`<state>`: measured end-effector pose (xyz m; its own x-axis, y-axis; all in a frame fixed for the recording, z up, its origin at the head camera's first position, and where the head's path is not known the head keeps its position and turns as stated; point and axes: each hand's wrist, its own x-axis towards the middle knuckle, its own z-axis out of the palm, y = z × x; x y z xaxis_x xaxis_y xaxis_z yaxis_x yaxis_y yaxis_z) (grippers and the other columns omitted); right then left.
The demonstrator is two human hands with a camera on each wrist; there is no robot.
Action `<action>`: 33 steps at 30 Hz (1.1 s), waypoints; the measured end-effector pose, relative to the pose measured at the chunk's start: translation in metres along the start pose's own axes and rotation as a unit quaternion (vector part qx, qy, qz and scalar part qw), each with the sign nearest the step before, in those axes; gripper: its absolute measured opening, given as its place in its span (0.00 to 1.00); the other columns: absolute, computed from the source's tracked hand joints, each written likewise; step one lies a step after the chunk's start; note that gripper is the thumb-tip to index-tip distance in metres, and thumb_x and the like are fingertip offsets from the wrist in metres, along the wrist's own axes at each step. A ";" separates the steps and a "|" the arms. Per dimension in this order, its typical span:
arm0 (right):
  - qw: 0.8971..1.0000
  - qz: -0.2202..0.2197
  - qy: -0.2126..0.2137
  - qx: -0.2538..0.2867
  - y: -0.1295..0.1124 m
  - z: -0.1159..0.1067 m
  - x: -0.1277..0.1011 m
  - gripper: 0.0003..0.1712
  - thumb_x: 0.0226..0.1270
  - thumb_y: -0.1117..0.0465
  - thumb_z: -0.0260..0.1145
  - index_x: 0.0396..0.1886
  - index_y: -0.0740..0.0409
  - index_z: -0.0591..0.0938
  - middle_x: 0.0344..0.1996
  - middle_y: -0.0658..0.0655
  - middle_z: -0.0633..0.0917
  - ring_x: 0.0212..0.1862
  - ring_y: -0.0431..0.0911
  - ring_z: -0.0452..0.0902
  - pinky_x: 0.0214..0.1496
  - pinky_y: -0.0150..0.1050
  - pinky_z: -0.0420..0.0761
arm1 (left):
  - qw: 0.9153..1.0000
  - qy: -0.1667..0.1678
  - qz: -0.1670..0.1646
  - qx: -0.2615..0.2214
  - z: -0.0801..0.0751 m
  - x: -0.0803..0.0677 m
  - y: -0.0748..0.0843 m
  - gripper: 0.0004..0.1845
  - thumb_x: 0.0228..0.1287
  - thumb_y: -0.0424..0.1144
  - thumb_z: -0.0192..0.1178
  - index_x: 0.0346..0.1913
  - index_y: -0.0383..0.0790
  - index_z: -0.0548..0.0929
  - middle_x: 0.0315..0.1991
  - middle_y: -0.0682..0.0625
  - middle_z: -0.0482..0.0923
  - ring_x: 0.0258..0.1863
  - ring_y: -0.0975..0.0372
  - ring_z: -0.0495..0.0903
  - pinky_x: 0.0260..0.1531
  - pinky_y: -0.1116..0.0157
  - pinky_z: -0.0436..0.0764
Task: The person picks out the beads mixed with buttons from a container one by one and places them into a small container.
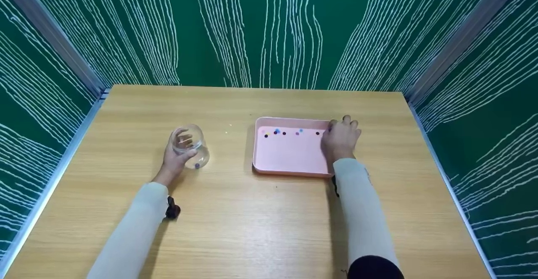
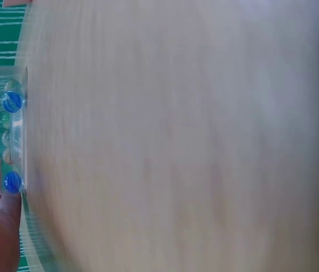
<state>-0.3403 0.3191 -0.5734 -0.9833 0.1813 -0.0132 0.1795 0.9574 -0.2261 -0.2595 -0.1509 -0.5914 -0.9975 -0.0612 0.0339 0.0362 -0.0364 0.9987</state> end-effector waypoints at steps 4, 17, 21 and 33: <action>0.999 -0.008 0.001 -0.031 0.003 0.002 0.002 0.19 0.67 0.55 0.57 0.52 0.57 0.82 0.63 0.72 0.65 0.60 0.69 0.55 0.60 0.68 0.62 | 1.000 0.001 -0.007 0.007 0.000 0.001 -0.002 0.44 0.45 0.28 0.70 0.68 0.46 0.64 0.64 0.36 0.66 0.66 0.43 0.65 0.68 0.52 0.68; 0.999 -0.002 0.012 -0.033 0.005 0.003 0.000 0.17 0.66 0.56 0.59 0.50 0.58 0.83 0.62 0.72 0.65 0.60 0.69 0.55 0.60 0.67 0.64 | 0.999 0.002 0.008 0.035 0.000 0.001 -0.005 0.42 0.46 0.33 0.71 0.66 0.53 0.65 0.63 0.39 0.68 0.63 0.47 0.68 0.65 0.54 0.71; 0.999 -0.006 0.013 -0.029 0.005 0.003 -0.001 0.18 0.64 0.57 0.60 0.50 0.59 0.82 0.62 0.72 0.65 0.60 0.69 0.55 0.60 0.67 0.64 | 1.000 -0.010 0.005 0.025 -0.002 0.001 -0.005 0.42 0.47 0.32 0.71 0.67 0.51 0.65 0.65 0.36 0.65 0.64 0.45 0.66 0.65 0.52 0.71; 0.999 -0.007 0.004 -0.040 0.004 0.005 0.003 0.16 0.67 0.57 0.59 0.51 0.58 0.82 0.62 0.71 0.64 0.61 0.68 0.53 0.62 0.68 0.62 | 1.000 -0.024 -0.006 0.007 -0.001 -0.009 0.021 0.43 0.46 0.29 0.71 0.67 0.42 0.64 0.65 0.31 0.63 0.66 0.39 0.63 0.67 0.50 0.69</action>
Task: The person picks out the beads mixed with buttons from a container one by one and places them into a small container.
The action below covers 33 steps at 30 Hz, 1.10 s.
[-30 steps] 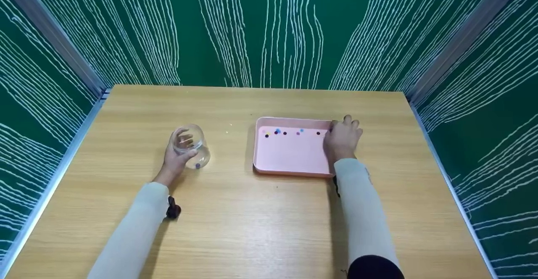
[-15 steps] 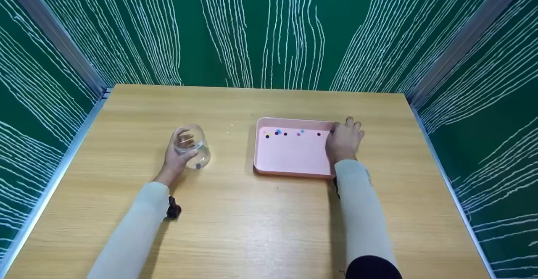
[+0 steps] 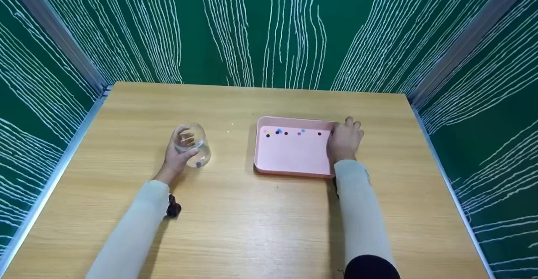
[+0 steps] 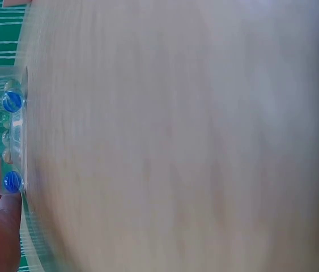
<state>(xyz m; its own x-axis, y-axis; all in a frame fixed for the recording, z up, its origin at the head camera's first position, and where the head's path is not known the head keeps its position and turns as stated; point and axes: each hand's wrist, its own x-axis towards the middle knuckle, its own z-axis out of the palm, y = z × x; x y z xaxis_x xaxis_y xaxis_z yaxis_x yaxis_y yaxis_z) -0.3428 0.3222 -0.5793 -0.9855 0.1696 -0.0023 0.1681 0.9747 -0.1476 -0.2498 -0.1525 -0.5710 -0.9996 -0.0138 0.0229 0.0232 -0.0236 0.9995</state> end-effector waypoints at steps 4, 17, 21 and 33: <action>1.000 0.000 0.004 0.008 0.000 -0.001 -0.001 0.16 0.67 0.57 0.59 0.50 0.58 0.83 0.63 0.71 0.64 0.62 0.68 0.53 0.63 0.67 0.61 | 1.000 0.008 -0.003 -0.007 0.000 0.003 -0.008 0.42 0.46 0.29 0.71 0.67 0.46 0.65 0.65 0.32 0.63 0.66 0.40 0.63 0.67 0.50 0.68; 0.997 0.003 0.036 0.061 -0.001 -0.005 -0.010 0.17 0.67 0.57 0.54 0.48 0.57 0.84 0.64 0.69 0.67 0.64 0.67 0.57 0.65 0.65 0.61 | 0.999 0.023 0.019 0.021 0.000 0.009 -0.024 0.42 0.47 0.30 0.71 0.67 0.52 0.65 0.63 0.39 0.68 0.63 0.47 0.68 0.65 0.54 0.71; 0.996 0.006 0.033 0.078 -0.004 -0.007 -0.013 0.18 0.67 0.56 0.54 0.48 0.57 0.83 0.65 0.68 0.67 0.64 0.66 0.56 0.67 0.64 0.58 | 1.000 0.018 0.019 0.016 -0.001 0.009 -0.024 0.43 0.47 0.31 0.71 0.69 0.50 0.64 0.64 0.37 0.67 0.64 0.46 0.67 0.67 0.53 0.69; 0.990 -0.016 0.069 0.124 -0.017 -0.017 -0.020 0.16 0.67 0.56 0.55 0.46 0.58 0.84 0.63 0.67 0.69 0.66 0.66 0.57 0.67 0.63 0.59 | 0.999 0.025 0.025 0.016 -0.001 0.007 -0.021 0.42 0.46 0.29 0.71 0.67 0.48 0.65 0.62 0.40 0.69 0.63 0.47 0.69 0.66 0.55 0.71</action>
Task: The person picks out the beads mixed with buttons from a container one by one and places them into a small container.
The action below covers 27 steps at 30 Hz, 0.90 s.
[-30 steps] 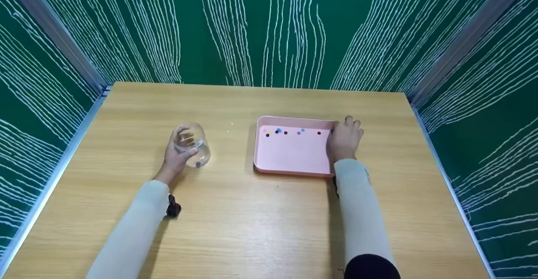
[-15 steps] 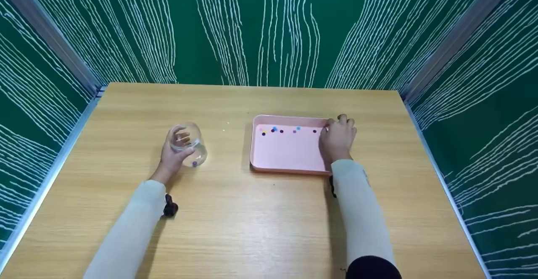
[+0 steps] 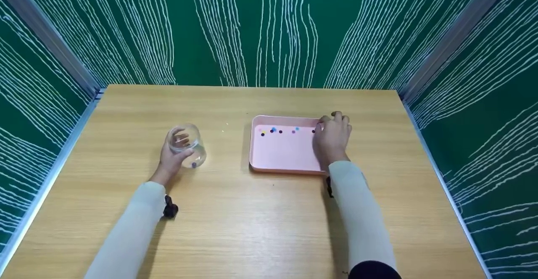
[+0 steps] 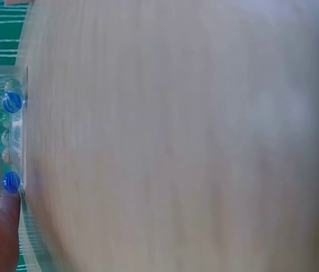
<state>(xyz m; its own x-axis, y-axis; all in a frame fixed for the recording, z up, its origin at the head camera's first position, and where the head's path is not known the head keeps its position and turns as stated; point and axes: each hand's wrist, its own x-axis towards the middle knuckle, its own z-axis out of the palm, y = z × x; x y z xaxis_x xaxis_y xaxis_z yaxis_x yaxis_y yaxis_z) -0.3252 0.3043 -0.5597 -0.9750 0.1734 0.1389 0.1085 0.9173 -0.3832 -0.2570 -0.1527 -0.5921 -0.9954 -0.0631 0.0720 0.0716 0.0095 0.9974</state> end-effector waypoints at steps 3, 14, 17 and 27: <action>0.999 -0.017 0.028 0.014 -0.005 -0.003 -0.004 0.15 0.66 0.56 0.57 0.44 0.58 0.85 0.62 0.66 0.71 0.65 0.65 0.59 0.65 0.61 0.61 | 1.000 0.003 0.000 -0.004 0.001 0.002 -0.005 0.42 0.46 0.30 0.71 0.66 0.49 0.66 0.61 0.40 0.69 0.63 0.48 0.69 0.66 0.55 0.71; 0.996 -0.042 0.065 0.032 -0.012 -0.007 -0.011 0.12 0.62 0.57 0.62 0.41 0.58 0.86 0.59 0.66 0.74 0.62 0.63 0.63 0.63 0.60 0.64 | 1.000 -0.007 -0.012 -0.015 0.000 0.003 -0.005 0.41 0.47 0.27 0.70 0.66 0.46 0.64 0.62 0.40 0.66 0.63 0.48 0.66 0.67 0.54 0.68; 0.995 -0.049 0.071 0.041 -0.015 -0.006 -0.013 0.12 0.61 0.58 0.63 0.40 0.59 0.86 0.59 0.66 0.74 0.61 0.63 0.64 0.62 0.59 0.65 | 1.000 -0.005 -0.007 -0.014 0.000 0.003 -0.006 0.41 0.47 0.27 0.70 0.65 0.44 0.65 0.62 0.38 0.67 0.63 0.47 0.67 0.68 0.55 0.68; 0.993 -0.065 0.079 0.062 -0.031 -0.004 -0.018 0.12 0.61 0.57 0.65 0.40 0.57 0.86 0.59 0.64 0.75 0.62 0.62 0.64 0.63 0.59 0.65 | 1.000 -0.012 -0.001 -0.006 -0.001 0.003 -0.001 0.41 0.45 0.26 0.72 0.65 0.41 0.65 0.62 0.36 0.68 0.64 0.45 0.66 0.69 0.53 0.67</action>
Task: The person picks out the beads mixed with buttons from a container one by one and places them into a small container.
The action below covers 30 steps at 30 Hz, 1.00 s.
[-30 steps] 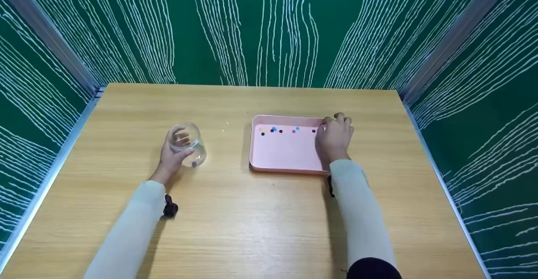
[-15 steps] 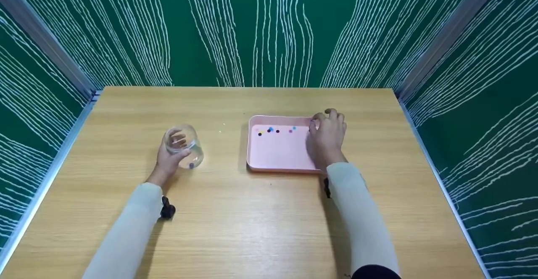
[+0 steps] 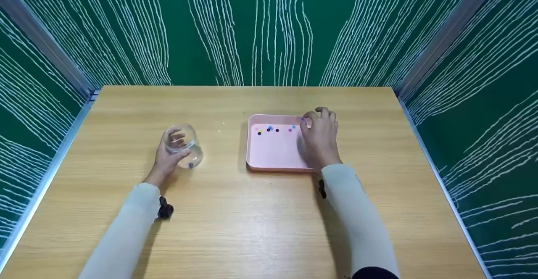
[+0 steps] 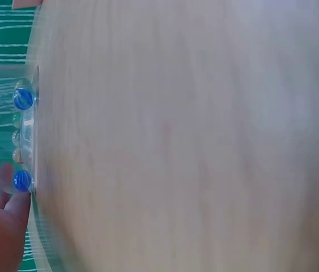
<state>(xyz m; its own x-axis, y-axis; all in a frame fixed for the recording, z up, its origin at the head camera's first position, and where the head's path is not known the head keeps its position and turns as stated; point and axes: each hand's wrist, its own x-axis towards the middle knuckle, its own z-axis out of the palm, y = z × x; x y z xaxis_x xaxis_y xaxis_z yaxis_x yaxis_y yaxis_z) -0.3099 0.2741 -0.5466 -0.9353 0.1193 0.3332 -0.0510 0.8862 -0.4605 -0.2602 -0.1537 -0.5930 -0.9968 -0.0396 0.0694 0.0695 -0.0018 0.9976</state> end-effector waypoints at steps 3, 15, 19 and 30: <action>1.000 0.005 -0.009 0.004 -0.005 0.000 -0.001 0.12 0.62 0.56 0.64 0.40 0.56 0.86 0.60 0.63 0.74 0.63 0.61 0.64 0.64 0.59 0.65 | 1.000 -0.006 0.010 0.000 0.000 0.000 0.001 0.42 0.45 0.25 0.72 0.65 0.41 0.65 0.62 0.34 0.67 0.65 0.46 0.65 0.70 0.53 0.65; 0.999 -0.020 -0.019 0.018 -0.014 0.002 -0.006 0.11 0.63 0.55 0.63 0.40 0.54 0.86 0.58 0.62 0.75 0.61 0.59 0.65 0.63 0.58 0.66 | 1.000 -0.001 0.002 0.006 -0.001 -0.003 0.002 0.44 0.43 0.29 0.74 0.67 0.44 0.66 0.66 0.38 0.64 0.68 0.51 0.61 0.68 0.50 0.67; 0.999 -0.019 -0.025 0.008 -0.018 0.001 -0.008 0.11 0.64 0.55 0.62 0.42 0.52 0.85 0.58 0.61 0.74 0.62 0.58 0.64 0.65 0.57 0.67 | 1.000 -0.004 -0.003 -0.010 -0.002 -0.004 0.003 0.48 0.42 0.27 0.74 0.70 0.43 0.62 0.67 0.37 0.61 0.69 0.49 0.59 0.69 0.50 0.66; 0.998 0.012 -0.064 -0.023 -0.030 -0.001 -0.008 0.14 0.67 0.50 0.60 0.46 0.47 0.84 0.64 0.58 0.71 0.66 0.57 0.61 0.69 0.58 0.67 | 0.999 -0.003 0.028 0.032 -0.011 -0.018 0.036 0.55 0.41 0.31 0.74 0.73 0.37 0.54 0.68 0.35 0.61 0.71 0.42 0.58 0.72 0.45 0.56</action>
<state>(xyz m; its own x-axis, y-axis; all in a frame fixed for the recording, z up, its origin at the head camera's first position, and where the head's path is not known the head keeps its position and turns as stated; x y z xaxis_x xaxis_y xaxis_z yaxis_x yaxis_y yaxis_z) -0.3006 0.2468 -0.5349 -0.9731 0.0857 0.2137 -0.0142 0.9040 -0.4273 -0.2392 -0.1642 -0.5579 -0.9917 -0.0310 0.1246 0.1225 0.0636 0.9904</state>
